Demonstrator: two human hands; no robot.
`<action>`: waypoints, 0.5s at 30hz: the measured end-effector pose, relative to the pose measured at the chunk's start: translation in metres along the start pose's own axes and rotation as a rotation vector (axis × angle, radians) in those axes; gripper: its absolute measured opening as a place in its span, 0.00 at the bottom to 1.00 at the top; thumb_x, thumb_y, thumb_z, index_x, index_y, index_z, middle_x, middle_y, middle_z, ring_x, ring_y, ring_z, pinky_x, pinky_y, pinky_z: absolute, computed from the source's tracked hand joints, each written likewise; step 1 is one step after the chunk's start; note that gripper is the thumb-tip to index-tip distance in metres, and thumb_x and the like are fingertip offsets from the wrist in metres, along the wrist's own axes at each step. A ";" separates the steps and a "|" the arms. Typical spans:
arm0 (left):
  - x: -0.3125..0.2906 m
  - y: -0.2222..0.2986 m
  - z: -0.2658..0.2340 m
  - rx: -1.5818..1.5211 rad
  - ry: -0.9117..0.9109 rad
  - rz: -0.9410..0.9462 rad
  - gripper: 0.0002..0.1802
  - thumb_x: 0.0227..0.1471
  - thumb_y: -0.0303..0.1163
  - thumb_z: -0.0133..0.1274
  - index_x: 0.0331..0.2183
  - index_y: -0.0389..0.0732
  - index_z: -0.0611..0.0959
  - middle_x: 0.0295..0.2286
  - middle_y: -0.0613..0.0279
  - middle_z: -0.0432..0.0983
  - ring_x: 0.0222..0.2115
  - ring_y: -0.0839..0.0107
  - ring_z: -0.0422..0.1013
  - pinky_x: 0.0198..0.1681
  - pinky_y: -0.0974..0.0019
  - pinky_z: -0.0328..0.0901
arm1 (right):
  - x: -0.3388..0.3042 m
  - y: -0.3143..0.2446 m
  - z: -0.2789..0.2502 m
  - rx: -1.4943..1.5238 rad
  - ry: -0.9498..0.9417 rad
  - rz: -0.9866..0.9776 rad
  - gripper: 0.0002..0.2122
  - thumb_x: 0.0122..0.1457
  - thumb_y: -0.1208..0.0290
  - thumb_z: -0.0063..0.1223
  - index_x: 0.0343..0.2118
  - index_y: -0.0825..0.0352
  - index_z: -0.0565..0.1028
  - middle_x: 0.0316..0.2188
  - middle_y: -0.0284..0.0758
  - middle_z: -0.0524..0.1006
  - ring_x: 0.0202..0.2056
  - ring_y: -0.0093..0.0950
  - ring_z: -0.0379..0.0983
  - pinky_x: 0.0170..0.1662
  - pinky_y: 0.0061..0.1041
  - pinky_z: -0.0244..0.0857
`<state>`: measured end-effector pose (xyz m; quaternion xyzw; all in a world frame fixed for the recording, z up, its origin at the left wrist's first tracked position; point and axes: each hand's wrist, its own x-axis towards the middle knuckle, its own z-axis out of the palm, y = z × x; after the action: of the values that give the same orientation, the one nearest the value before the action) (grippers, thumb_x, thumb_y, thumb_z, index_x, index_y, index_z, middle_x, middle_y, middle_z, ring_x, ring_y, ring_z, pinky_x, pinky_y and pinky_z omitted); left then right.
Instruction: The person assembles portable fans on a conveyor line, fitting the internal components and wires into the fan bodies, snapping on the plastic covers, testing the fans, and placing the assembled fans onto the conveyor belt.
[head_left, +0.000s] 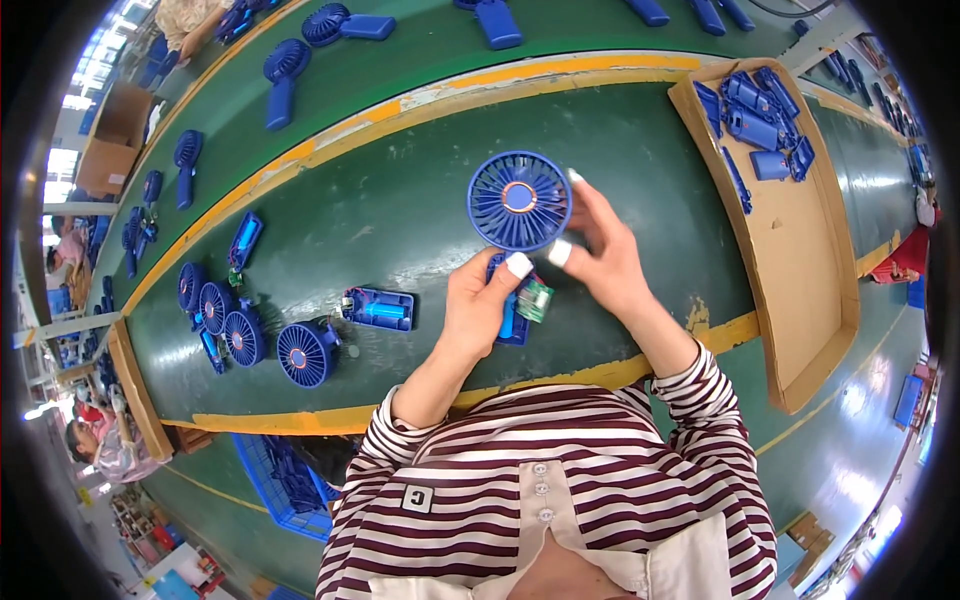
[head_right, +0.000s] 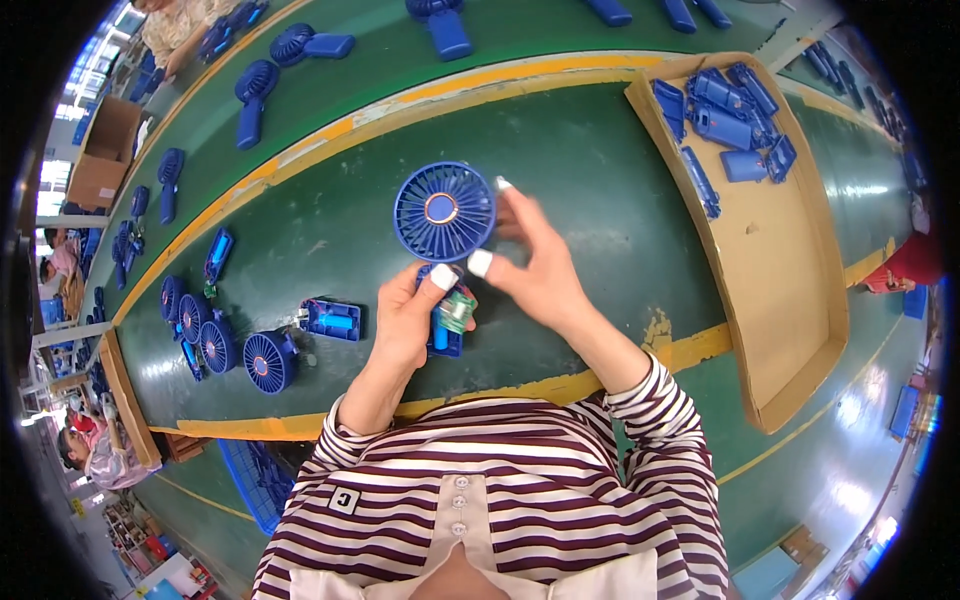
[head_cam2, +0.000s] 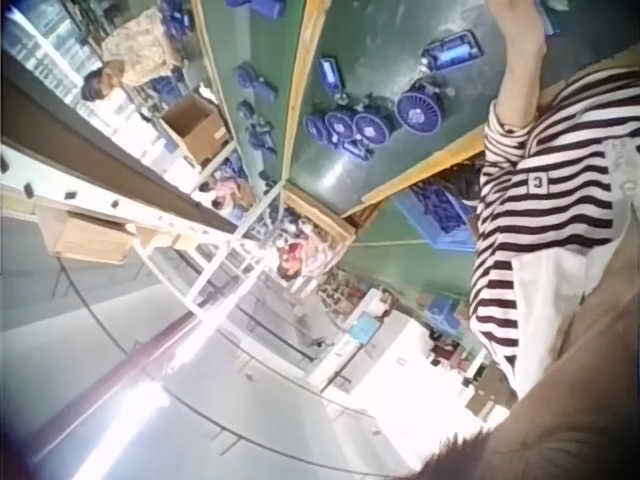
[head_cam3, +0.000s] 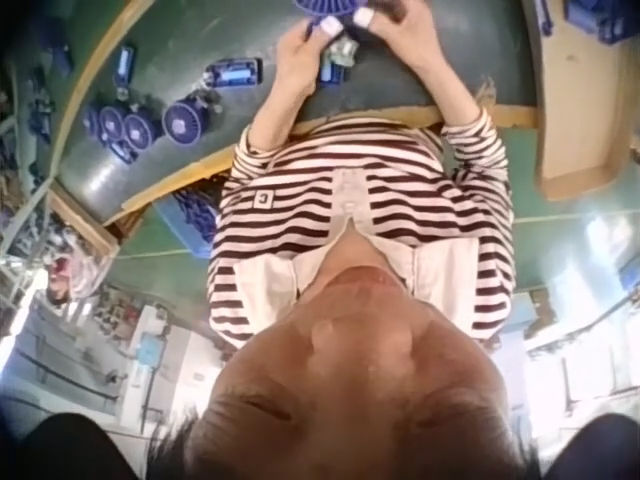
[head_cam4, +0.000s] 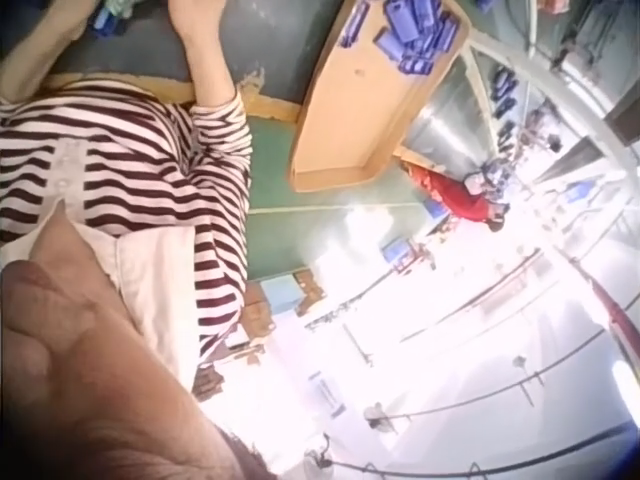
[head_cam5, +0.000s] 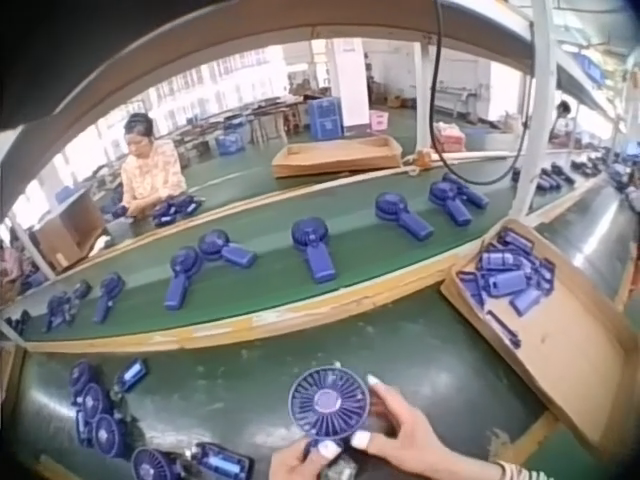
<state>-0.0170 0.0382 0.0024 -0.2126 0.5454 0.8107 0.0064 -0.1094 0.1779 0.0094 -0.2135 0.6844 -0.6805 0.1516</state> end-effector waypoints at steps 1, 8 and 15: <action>0.000 0.007 0.002 -0.165 0.013 -0.133 0.09 0.52 0.31 0.48 0.32 0.34 0.74 0.21 0.60 0.73 0.17 0.75 0.70 0.20 0.74 0.66 | -0.003 0.002 -0.005 -0.401 0.024 -0.284 0.27 0.43 0.74 0.57 0.49 0.70 0.62 0.48 0.43 0.65 0.48 0.37 0.63 0.50 0.33 0.57; 0.001 0.010 0.007 -0.140 0.035 -0.286 0.12 0.55 0.34 0.43 0.33 0.33 0.73 0.21 0.56 0.73 0.15 0.71 0.71 0.16 0.72 0.68 | -0.014 -0.008 0.003 -0.642 -0.095 -0.711 0.12 0.31 0.77 0.56 0.26 0.67 0.74 0.39 0.38 0.72 0.44 0.38 0.66 0.45 0.40 0.59; -0.001 0.009 0.006 -0.132 -0.022 -0.405 0.13 0.57 0.35 0.40 0.33 0.34 0.73 0.21 0.57 0.73 0.16 0.70 0.71 0.16 0.71 0.67 | -0.016 -0.011 0.000 -0.666 -0.184 -0.772 0.12 0.32 0.75 0.58 0.24 0.67 0.72 0.36 0.37 0.73 0.43 0.37 0.68 0.47 0.43 0.58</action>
<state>-0.0201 0.0400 0.0122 -0.3089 0.4372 0.8291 0.1614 -0.0944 0.1857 0.0191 -0.5461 0.7191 -0.4106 -0.1268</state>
